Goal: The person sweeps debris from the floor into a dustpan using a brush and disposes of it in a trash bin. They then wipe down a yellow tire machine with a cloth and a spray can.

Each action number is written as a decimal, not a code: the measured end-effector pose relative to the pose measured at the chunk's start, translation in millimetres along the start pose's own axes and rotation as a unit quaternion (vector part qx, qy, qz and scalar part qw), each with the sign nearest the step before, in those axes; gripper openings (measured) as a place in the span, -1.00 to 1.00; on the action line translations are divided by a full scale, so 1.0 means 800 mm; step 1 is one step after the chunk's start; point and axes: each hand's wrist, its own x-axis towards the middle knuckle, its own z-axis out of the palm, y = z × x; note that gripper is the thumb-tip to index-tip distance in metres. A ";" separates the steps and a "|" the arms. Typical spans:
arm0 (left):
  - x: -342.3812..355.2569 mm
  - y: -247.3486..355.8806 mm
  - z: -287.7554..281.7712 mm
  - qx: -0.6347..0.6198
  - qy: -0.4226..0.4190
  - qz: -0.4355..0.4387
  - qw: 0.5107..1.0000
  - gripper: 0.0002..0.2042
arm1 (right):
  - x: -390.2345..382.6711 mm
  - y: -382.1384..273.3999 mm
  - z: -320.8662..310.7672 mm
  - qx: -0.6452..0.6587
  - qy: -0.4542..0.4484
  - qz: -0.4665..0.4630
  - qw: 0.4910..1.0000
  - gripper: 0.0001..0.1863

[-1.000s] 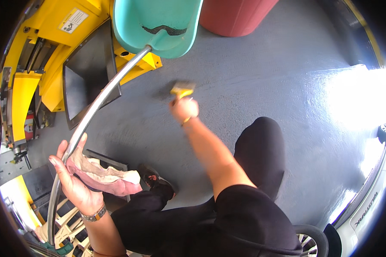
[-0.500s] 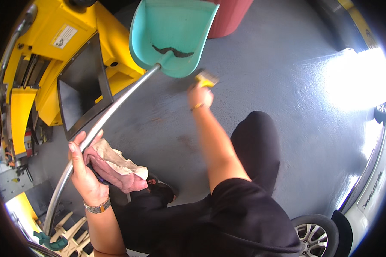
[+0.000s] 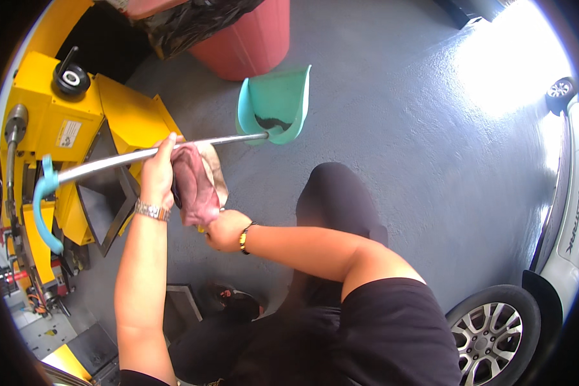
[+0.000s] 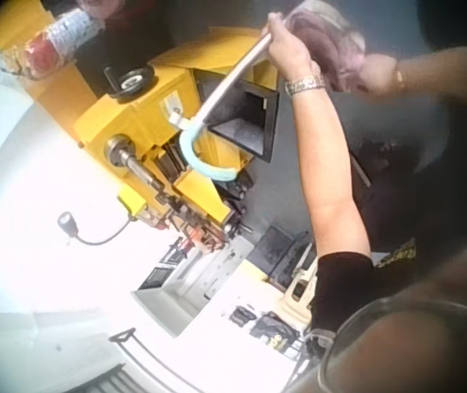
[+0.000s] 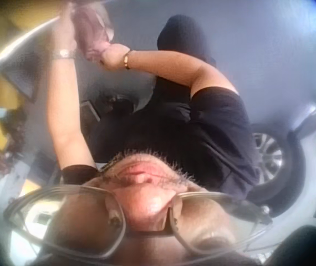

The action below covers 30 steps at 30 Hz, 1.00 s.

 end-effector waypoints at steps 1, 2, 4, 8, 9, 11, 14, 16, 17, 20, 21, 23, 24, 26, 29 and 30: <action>0.008 0.009 0.018 0.017 -0.015 0.001 1.000 -0.72 | -0.014 0.007 -0.023 0.002 0.015 0.001 1.000 -0.71; 0.012 0.020 0.040 0.037 -0.033 0.000 0.999 -0.73 | -0.023 0.025 -0.028 0.033 0.070 -0.008 0.997 -0.73; 0.024 0.024 0.073 0.069 -0.060 0.016 0.996 -0.74 | -0.020 0.043 -0.034 0.019 0.051 0.079 0.995 -0.72; 0.061 0.012 0.106 0.142 -0.077 0.086 0.983 -0.78 | -0.012 0.039 -0.042 0.018 0.074 0.089 0.993 -0.69; 0.068 0.011 0.108 0.161 -0.080 0.110 0.978 -0.77 | -0.010 0.037 -0.034 0.021 0.089 0.076 0.993 -0.68; 0.085 0.019 0.126 0.188 -0.084 0.138 0.969 -0.76 | -0.012 0.045 -0.026 0.023 0.119 0.053 0.991 -0.71; 0.109 0.043 0.149 0.245 -0.115 0.168 0.948 -0.67 | -0.015 0.053 -0.017 0.017 0.119 0.040 0.992 -0.71; 0.124 0.055 0.166 0.311 -0.075 0.227 0.920 -0.71 | -0.027 0.057 -0.018 0.018 0.127 0.046 0.991 -0.72; 0.122 0.068 0.177 0.376 -0.051 0.242 0.893 -0.63 | -0.032 0.060 -0.020 0.019 0.132 0.050 0.990 -0.72; 0.123 0.081 0.189 0.418 -0.047 0.221 0.880 -0.53 | -0.034 0.065 -0.021 0.043 0.108 0.089 0.989 -0.74; 0.127 0.082 0.190 0.413 -0.042 0.238 0.878 -0.53 | -0.034 0.065 -0.023 0.048 0.077 0.104 0.990 -0.73; 0.132 0.074 0.193 0.410 -0.036 0.259 0.874 -0.52 | -0.035 0.064 -0.024 0.025 0.045 0.114 0.992 -0.70; 0.133 0.074 0.195 0.411 -0.042 0.278 0.867 -0.51 | -0.033 0.065 -0.022 0.016 0.027 0.115 0.993 -0.69; 0.141 0.075 0.198 0.448 -0.049 0.273 0.850 -0.56 | -0.028 0.069 -0.025 -0.007 0.003 0.103 0.995 -0.70; 0.109 0.096 0.203 0.369 -0.043 0.230 0.900 -0.64 | -0.019 0.104 -0.035 0.078 0.107 0.103 0.986 -0.69; 0.111 0.095 0.195 0.355 -0.052 0.228 0.905 -0.65 | -0.019 0.102 -0.051 0.084 0.118 0.120 0.982 -0.66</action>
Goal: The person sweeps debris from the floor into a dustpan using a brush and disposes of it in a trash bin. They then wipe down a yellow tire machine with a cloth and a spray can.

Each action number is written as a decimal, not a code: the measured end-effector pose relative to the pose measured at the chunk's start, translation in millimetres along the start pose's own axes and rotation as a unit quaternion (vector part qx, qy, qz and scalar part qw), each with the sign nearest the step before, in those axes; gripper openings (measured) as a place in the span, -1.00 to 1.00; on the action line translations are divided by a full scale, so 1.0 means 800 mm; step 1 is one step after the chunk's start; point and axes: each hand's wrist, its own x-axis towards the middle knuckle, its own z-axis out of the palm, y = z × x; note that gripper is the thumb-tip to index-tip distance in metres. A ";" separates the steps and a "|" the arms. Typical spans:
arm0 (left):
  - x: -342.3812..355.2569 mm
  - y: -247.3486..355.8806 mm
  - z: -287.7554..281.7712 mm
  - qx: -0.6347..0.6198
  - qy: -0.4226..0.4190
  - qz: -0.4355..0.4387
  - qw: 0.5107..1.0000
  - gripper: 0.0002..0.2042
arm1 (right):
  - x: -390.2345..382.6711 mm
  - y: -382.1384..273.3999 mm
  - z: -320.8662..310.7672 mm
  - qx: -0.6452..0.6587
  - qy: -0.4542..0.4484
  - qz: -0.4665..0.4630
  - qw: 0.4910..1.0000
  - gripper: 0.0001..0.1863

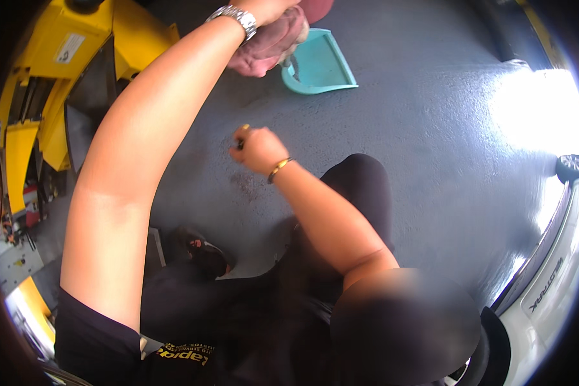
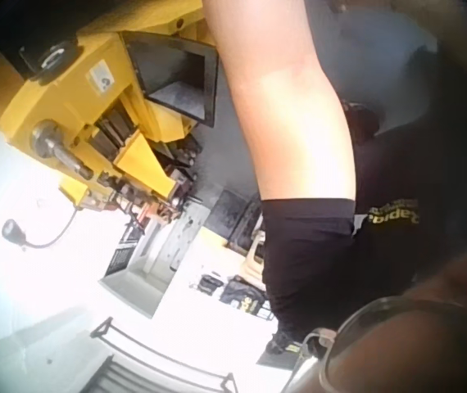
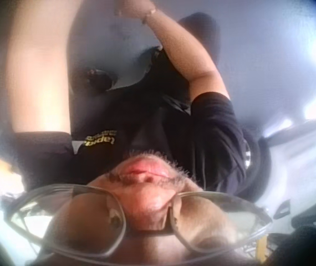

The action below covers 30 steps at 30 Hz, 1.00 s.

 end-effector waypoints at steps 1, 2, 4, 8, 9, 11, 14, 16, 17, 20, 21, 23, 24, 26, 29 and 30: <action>-0.003 -0.008 -0.021 0.031 0.011 0.008 0.999 -0.65 | 0.009 -0.010 -0.003 0.006 0.000 0.004 1.000 -0.65; -0.002 -0.013 -0.016 0.021 0.003 0.034 0.999 -0.66 | 0.014 0.002 -0.010 0.004 0.001 0.016 1.000 -0.65; -0.008 -0.025 -0.019 0.004 -0.029 0.035 0.999 -0.60 | 0.015 0.007 -0.016 -0.052 0.017 0.021 0.998 -0.62; -0.055 -0.056 -0.036 -0.007 0.037 0.044 0.998 -0.48 | 0.016 0.010 -0.016 -0.084 0.013 0.002 0.996 -0.57; -0.101 -0.057 -0.063 -0.027 0.061 0.061 0.996 -0.63 | 0.013 0.006 -0.021 -0.095 0.001 -0.001 0.995 -0.57; -0.176 -0.114 -0.097 -0.071 0.039 0.108 0.991 -0.52 | 0.007 -0.007 -0.027 -0.144 -0.047 0.024 0.988 -0.60; -0.314 -0.167 -0.155 -0.179 -0.098 0.126 0.971 -0.69 | -0.035 0.025 -0.053 -0.280 -0.096 0.079 0.952 -0.66; -0.402 -0.229 -0.177 -0.235 -0.144 0.018 0.961 -0.71 | -0.061 0.065 -0.053 -0.399 -0.163 0.113 0.895 -0.68; -0.449 -0.269 -0.182 -0.278 -0.149 -0.058 0.947 -0.68 | -0.067 0.090 -0.043 -0.402 -0.197 0.121 0.886 -0.69; -0.593 -0.390 -0.151 -0.413 -0.025 -0.180 0.892 -0.67 | -0.086 0.133 0.001 -0.413 -0.285 0.149 0.852 -0.69; -0.636 -0.417 -0.131 -0.444 0.035 -0.249 0.860 -0.65 | -0.086 0.128 0.025 -0.424 -0.303 0.153 0.840 -0.68; -0.689 -0.443 -0.081 -0.495 0.127 -0.317 0.799 -0.66 | -0.085 0.106 0.072 -0.426 -0.324 0.159 0.830 -0.66; -0.707 -0.450 -0.060 -0.522 0.163 -0.354 0.759 -0.67 | -0.078 0.090 0.098 -0.413 -0.327 0.155 0.836 -0.64; -0.713 -0.445 -0.022 -0.524 0.223 -0.387 0.725 -0.67 | -0.064 0.048 0.154 -0.385 -0.348 0.143 0.842 -0.63; -0.707 -0.460 -0.019 -0.519 0.160 -0.389 0.744 -0.68 | -0.043 -0.018 0.229 -0.305 -0.287 0.128 0.899 -0.62; -0.704 -0.464 -0.023 -0.529 0.160 -0.397 0.733 -0.69 | -0.033 -0.034 0.245 -0.290 -0.274 0.126 0.908 -0.62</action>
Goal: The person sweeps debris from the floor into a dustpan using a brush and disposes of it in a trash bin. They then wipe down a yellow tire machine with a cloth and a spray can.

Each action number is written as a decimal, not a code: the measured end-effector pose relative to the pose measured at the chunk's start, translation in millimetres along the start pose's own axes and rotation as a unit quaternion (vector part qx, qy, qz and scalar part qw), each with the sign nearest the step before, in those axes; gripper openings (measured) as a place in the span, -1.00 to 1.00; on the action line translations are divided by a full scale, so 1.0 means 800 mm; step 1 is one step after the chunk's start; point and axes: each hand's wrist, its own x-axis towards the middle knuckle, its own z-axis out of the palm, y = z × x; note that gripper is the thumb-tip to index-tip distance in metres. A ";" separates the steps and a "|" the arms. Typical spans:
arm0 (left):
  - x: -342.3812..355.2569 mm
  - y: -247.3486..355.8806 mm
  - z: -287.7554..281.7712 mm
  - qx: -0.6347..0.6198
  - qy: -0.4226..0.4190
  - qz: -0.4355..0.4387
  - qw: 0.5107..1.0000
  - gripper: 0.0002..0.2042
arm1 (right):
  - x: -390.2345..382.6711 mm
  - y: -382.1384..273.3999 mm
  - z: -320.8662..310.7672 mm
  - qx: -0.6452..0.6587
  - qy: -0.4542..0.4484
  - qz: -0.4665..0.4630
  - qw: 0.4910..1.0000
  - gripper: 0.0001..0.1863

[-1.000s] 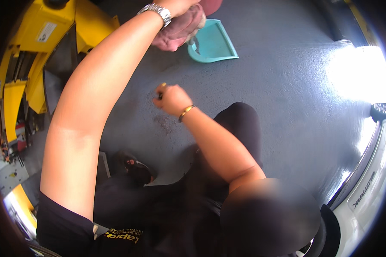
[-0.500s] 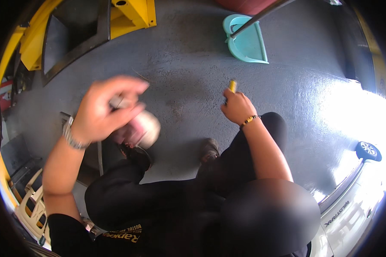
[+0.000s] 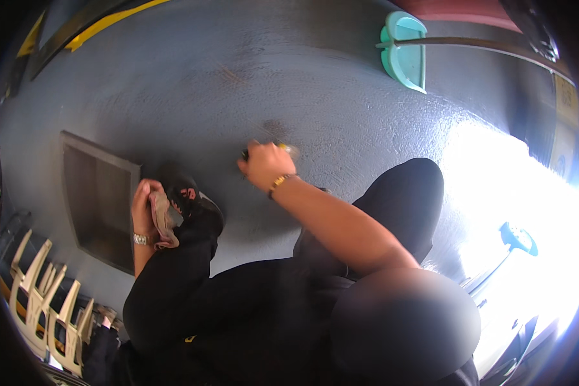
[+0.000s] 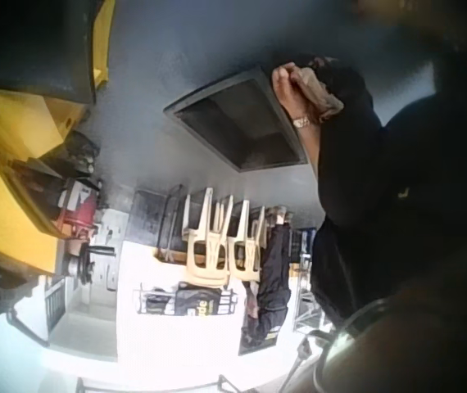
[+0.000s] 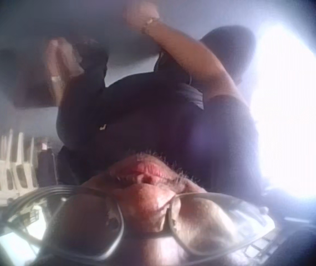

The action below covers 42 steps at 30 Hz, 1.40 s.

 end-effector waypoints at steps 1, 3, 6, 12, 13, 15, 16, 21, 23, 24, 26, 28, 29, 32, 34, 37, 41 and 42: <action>0.004 0.004 -0.001 0.000 0.017 -0.004 1.000 -0.70 | 0.009 -0.016 -0.003 0.022 0.029 -0.006 0.999 -0.63; 0.016 0.010 0.002 -0.003 0.046 -0.013 0.999 -0.72 | 0.022 -0.042 -0.013 0.065 0.089 -0.012 0.994 -0.65; 0.016 0.011 0.004 -0.041 0.070 -0.033 0.996 -0.75 | 0.015 -0.046 -0.045 0.092 0.144 -0.070 0.983 -0.69; 0.016 -0.009 0.004 -0.085 0.087 0.020 0.992 -0.74 | -0.056 -0.022 -0.083 0.081 -0.043 -0.049 0.995 -0.57; 0.021 -0.008 0.008 -0.090 0.082 0.025 0.992 -0.76 | -0.059 -0.010 -0.071 0.106 -0.079 -0.023 0.991 -0.55; 0.023 -0.002 0.022 -0.104 0.088 0.044 0.990 -0.78 | -0.055 0.002 -0.040 0.130 -0.131 -0.010 0.983 -0.52; 0.026 0.001 0.026 -0.083 0.078 0.051 0.992 -0.78 | -0.050 0.005 -0.022 0.132 -0.145 -0.016 0.980 -0.52; 0.034 -0.007 0.030 -0.002 0.064 0.081 0.995 -0.74 | -0.018 0.000 0.025 0.007 -0.190 -0.164 0.968 -0.49; 0.037 -0.015 0.031 0.014 0.063 0.084 0.994 -0.72 | -0.004 0.008 0.042 -0.044 -0.178 -0.219 0.959 -0.48; 0.035 -0.016 0.031 0.019 0.055 0.073 0.996 -0.68 | 0.007 0.013 0.047 -0.064 -0.182 -0.241 0.951 -0.48; 0.031 -0.017 0.032 0.026 0.040 0.048 0.998 -0.58 | 0.042 0.018 0.044 -0.102 -0.193 -0.285 0.934 -0.47; 0.033 -0.031 0.030 0.010 0.030 0.020 0.999 -0.49 | 0.063 0.007 0.026 -0.128 -0.185 -0.307 0.925 -0.49; 0.033 -0.036 0.031 0.010 0.026 0.033 0.999 -0.50 | 0.072 -0.002 0.015 -0.140 -0.179 -0.319 0.920 -0.50; 0.037 -0.049 0.028 0.003 0.030 0.041 0.999 -0.52 | 0.101 -0.027 -0.017 -0.047 -0.079 -0.313 0.945 -0.53; 0.042 -0.061 0.023 0.018 0.042 0.056 0.997 -0.52 | 0.110 -0.051 -0.044 -0.029 0.016 -0.285 0.958 -0.62; 0.042 -0.067 0.023 -0.012 0.058 0.016 0.998 -0.53 | 0.115 -0.063 -0.080 0.025 0.057 -0.248 0.967 -0.61; 0.041 -0.079 0.010 -0.010 0.029 0.020 0.999 -0.58 | 0.105 -0.077 -0.096 0.096 0.061 -0.287 0.951 -0.73; 0.039 -0.086 0.010 -0.005 0.010 0.027 1.000 -0.60 | 0.108 -0.083 -0.094 0.127 0.027 -0.290 0.948 -0.74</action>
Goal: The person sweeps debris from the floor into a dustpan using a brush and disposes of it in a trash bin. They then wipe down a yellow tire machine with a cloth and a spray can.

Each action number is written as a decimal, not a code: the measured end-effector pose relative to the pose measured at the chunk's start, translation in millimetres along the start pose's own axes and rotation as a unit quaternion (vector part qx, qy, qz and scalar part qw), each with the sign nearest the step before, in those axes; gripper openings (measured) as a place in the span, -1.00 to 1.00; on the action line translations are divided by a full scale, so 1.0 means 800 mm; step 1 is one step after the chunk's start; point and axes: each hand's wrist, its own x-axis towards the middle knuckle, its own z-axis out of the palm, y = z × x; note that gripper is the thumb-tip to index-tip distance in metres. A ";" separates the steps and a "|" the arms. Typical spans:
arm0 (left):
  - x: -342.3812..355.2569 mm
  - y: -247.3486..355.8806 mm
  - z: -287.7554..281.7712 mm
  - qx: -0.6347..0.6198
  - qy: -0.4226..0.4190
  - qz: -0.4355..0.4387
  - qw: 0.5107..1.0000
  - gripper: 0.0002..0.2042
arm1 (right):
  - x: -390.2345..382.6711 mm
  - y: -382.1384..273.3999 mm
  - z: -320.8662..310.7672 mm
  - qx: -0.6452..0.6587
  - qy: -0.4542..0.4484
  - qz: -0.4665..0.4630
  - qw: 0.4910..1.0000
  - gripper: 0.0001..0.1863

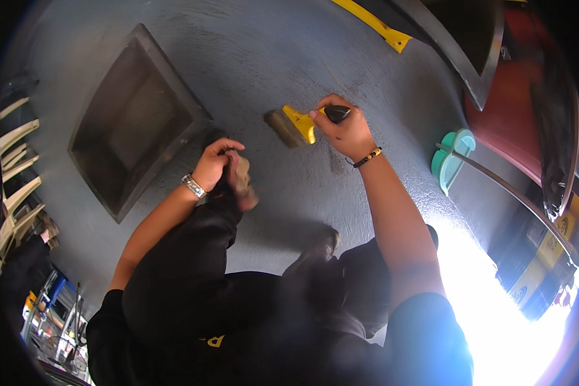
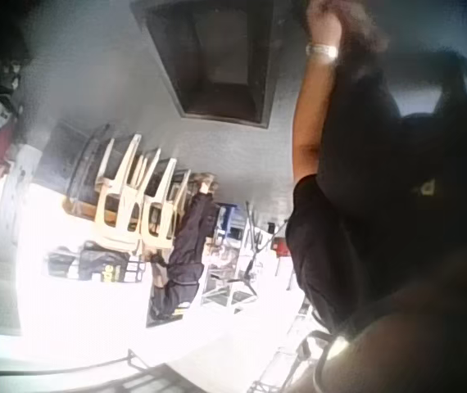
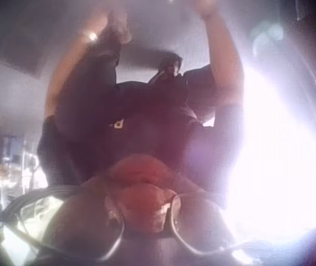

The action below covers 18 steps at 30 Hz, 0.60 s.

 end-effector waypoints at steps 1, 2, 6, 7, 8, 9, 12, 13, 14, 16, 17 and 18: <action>-0.001 -0.003 -0.001 0.006 -0.025 0.005 1.000 -0.61 | 0.003 -0.002 0.007 0.041 -0.020 0.006 0.999 -0.75; -0.001 -0.005 -0.003 0.009 -0.035 0.002 0.999 -0.62 | 0.006 -0.003 0.015 0.082 -0.041 0.012 0.996 -0.75; 0.004 0.002 0.006 0.040 -0.063 -0.001 0.997 -0.62 | 0.034 0.011 0.069 0.134 -0.182 0.096 0.969 -0.74; 0.003 0.001 0.007 0.036 -0.063 0.005 0.997 -0.62 | 0.041 0.021 0.080 0.113 -0.168 0.077 0.976 -0.75; 0.004 0.000 0.008 0.031 -0.063 0.012 0.997 -0.62 | 0.047 0.028 0.088 0.090 -0.155 0.058 0.982 -0.75; 0.006 -0.001 0.008 0.011 -0.075 0.002 0.997 -0.62 | 0.054 0.036 0.091 0.066 -0.141 0.039 0.987 -0.76; 0.009 0.005 0.009 0.077 -0.040 0.089 0.992 -0.61 | 0.069 0.032 0.050 -0.020 -0.022 0.035 0.999 -0.79; 0.011 0.008 0.005 0.069 -0.057 0.090 0.992 -0.59 | 0.074 0.032 0.030 -0.041 0.010 0.014 0.999 -0.81; 0.012 0.004 0.004 0.034 -0.067 0.070 0.995 -0.59 | 0.079 0.032 0.012 -0.062 0.040 -0.009 0.997 -0.83; 0.022 -0.005 0.005 -0.035 -0.090 0.041 0.994 -0.59 | 0.079 0.032 -0.018 -0.017 0.030 -0.030 0.999 -0.84; 0.026 -0.008 0.006 0.021 -0.084 0.047 0.995 -0.59 | 0.078 0.022 -0.025 0.007 0.027 -0.040 0.999 -0.84; 0.026 -0.011 0.002 0.040 -0.082 0.056 0.994 -0.59 | 0.078 0.013 -0.018 0.047 0.011 -0.032 0.998 -0.84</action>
